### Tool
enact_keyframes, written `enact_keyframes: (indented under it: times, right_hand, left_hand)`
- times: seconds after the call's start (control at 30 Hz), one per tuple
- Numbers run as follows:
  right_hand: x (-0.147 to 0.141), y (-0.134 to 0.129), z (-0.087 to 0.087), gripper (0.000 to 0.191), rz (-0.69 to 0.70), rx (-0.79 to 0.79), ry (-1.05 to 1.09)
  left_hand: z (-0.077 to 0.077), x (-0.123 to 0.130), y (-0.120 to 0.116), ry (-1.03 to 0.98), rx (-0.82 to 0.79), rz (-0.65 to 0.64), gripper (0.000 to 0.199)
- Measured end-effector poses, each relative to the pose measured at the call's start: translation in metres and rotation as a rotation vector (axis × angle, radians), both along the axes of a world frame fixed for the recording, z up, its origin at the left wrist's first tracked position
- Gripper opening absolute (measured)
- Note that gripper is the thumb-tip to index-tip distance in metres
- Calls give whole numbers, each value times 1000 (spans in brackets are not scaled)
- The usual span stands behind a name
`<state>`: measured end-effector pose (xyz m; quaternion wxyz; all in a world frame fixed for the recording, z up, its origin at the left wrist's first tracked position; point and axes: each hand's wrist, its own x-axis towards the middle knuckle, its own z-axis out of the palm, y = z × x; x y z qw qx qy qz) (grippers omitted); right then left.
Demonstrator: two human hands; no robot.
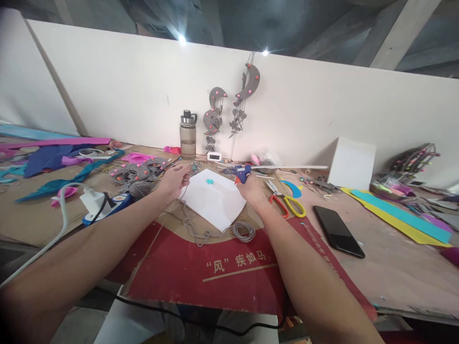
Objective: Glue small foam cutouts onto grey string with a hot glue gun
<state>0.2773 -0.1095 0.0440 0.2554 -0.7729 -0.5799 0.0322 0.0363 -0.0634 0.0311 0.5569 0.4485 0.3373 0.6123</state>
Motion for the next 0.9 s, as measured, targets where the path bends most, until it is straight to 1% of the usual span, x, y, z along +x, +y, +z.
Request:
enact_keyframes:
  times: [0.07, 0.1, 0.2, 0.27, 0.33, 0.4, 0.47, 0.53, 0.6, 0.67, 0.73, 0.8, 0.9]
  right_hand:
    - [-7, -3, -1, 34, 38, 74, 83]
    - [-12, -4, -1, 35, 75, 121, 157]
    - [-32, -7, -1, 39, 250, 238, 450]
    - [-45, -9, 6, 38, 351, 285, 601]
    - [-58, -11, 18, 34, 416, 299, 656]
    - [-67, -16, 31, 29, 478, 285, 647]
    - [-73, -22, 39, 27, 568, 315, 651]
    - [-78, -29, 37, 29, 645, 364, 668]
    - [-79, -34, 27, 30, 678, 381, 672]
    - [-79, -38, 15, 27, 665, 369, 639]
    - [-76, -41, 7, 25, 627, 352, 568]
    - [-74, -44, 4, 23, 583, 325, 489]
    - [-71, -48, 8, 20, 543, 299, 395]
  left_hand:
    - [1, 0, 0, -22, -12, -8, 26]
    - [1, 0, 0, -32, -15, -13, 26]
    - [1, -1, 2, -53, -19, -18, 25]
    - [0, -1, 2, -65, -26, -19, 25]
    - [0, -2, 4, -76, -38, -17, 24]
    - [0, -3, 6, -99, -45, -18, 23]
    - [0, -5, 9, -150, -54, -16, 20]
    - [0, -5, 12, -222, -71, -21, 16]
    - [0, -4, 13, -278, -92, -35, 12]
    - [0, -2, 11, -300, -116, -58, 10]
    - [1, 0, 7, -285, -135, -79, 9]
    - [2, 2, 3, -230, -148, -92, 11]
    - [2, 4, -2, -145, -162, -86, 18]
